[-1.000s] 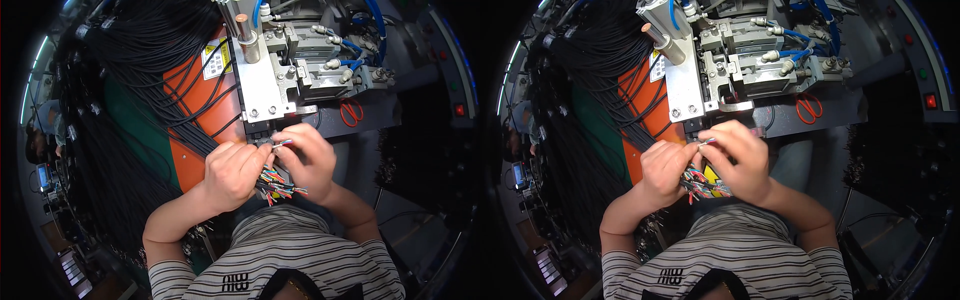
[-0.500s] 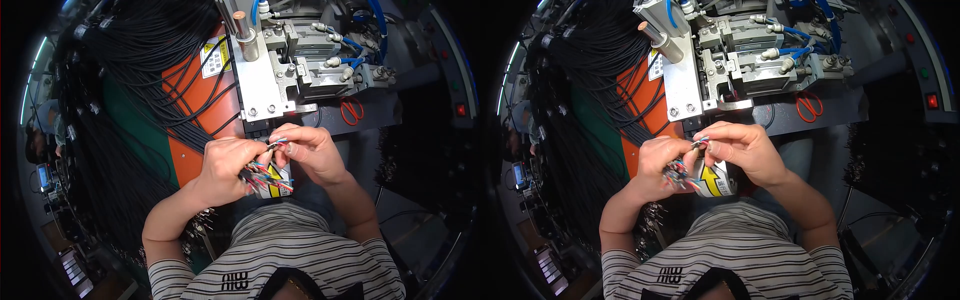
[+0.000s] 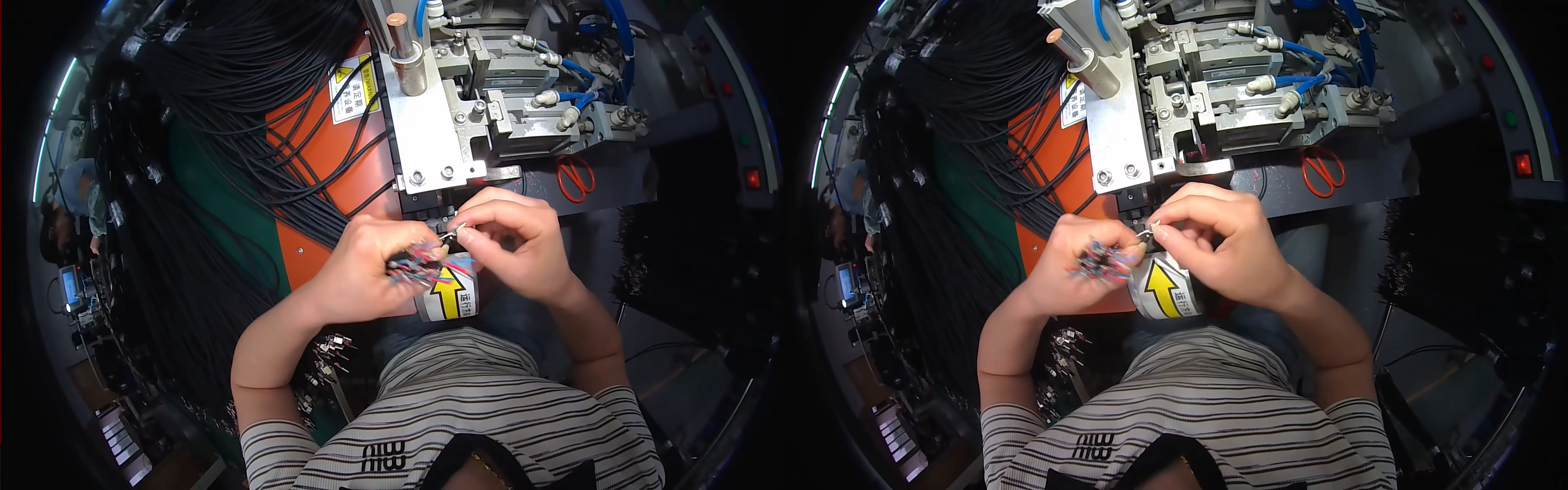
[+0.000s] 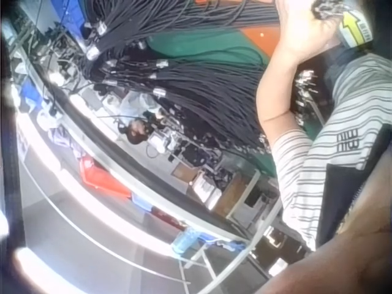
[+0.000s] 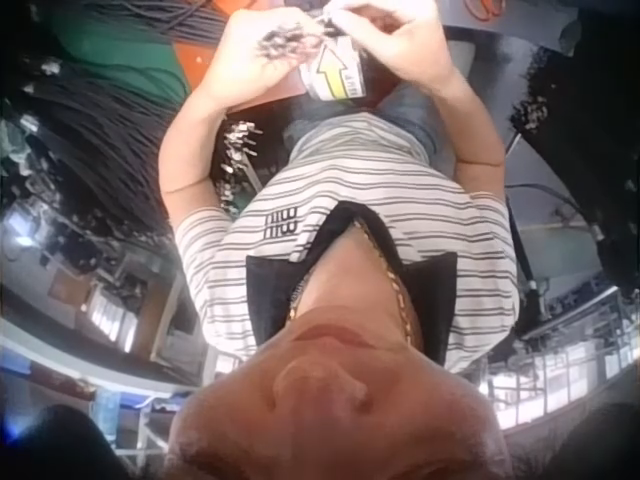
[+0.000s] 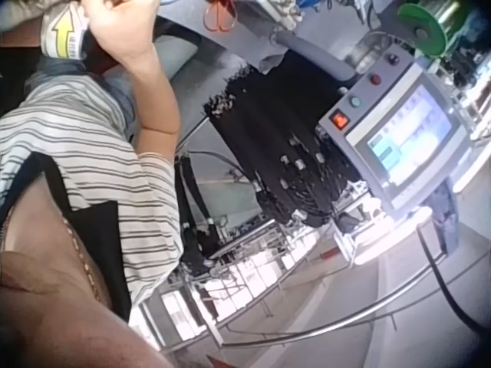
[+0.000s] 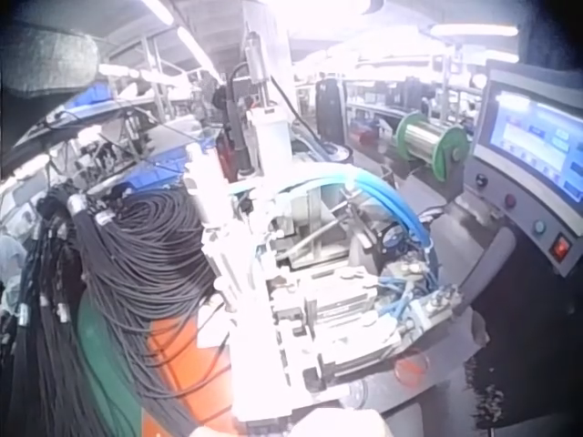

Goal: The recorder is assembling electrical connectors onto wire bundles using a terminal machine and applying labels.

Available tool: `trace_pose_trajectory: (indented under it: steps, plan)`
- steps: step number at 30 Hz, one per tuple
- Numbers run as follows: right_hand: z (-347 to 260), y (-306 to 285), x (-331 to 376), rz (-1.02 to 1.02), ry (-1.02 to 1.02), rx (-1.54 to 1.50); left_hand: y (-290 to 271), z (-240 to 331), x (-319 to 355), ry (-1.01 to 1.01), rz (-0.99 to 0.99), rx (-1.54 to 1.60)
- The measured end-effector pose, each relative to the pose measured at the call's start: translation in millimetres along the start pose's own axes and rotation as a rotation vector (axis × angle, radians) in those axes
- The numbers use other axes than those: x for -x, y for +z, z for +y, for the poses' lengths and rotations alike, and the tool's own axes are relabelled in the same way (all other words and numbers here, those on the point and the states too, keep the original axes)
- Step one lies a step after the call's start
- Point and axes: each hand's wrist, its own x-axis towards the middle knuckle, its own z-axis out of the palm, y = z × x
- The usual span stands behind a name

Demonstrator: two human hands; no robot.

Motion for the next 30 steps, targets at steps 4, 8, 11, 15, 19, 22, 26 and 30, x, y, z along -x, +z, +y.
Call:
trace_pose_trajectory:
  steps: [4, 8, 11, 15, 19, 22, 26, 30]
  plan:
    - [-7, 6, 0, 0.022, -0.225, 0.756, 22, -5, 7, 0.147, 0.140, -0.505]
    - [0, 1, -6, -0.005, -0.169, 0.876, 27, -16, 3, 0.182, 0.145, -0.634]
    - [8, -6, -7, -0.019, -0.157, 0.891, 30, -22, -3, 0.207, 0.145, -0.631]
    - [24, -16, -5, -0.027, -0.164, 0.856, 35, -27, -12, 0.180, 0.106, -0.629]
    - [32, -23, -3, -0.011, -0.167, 0.838, 39, -30, -20, 0.214, 0.087, -0.663]
    - [35, -25, -4, -0.005, -0.160, 0.844, 39, -30, -26, 0.283, 0.035, -0.714]
    - [40, -26, -8, 0.021, -0.243, 0.926, 41, -29, -33, 0.297, 0.016, -0.768]
    - [38, -35, -16, -0.054, -0.181, 0.990, 43, -28, -41, 0.284, 0.004, -0.794]
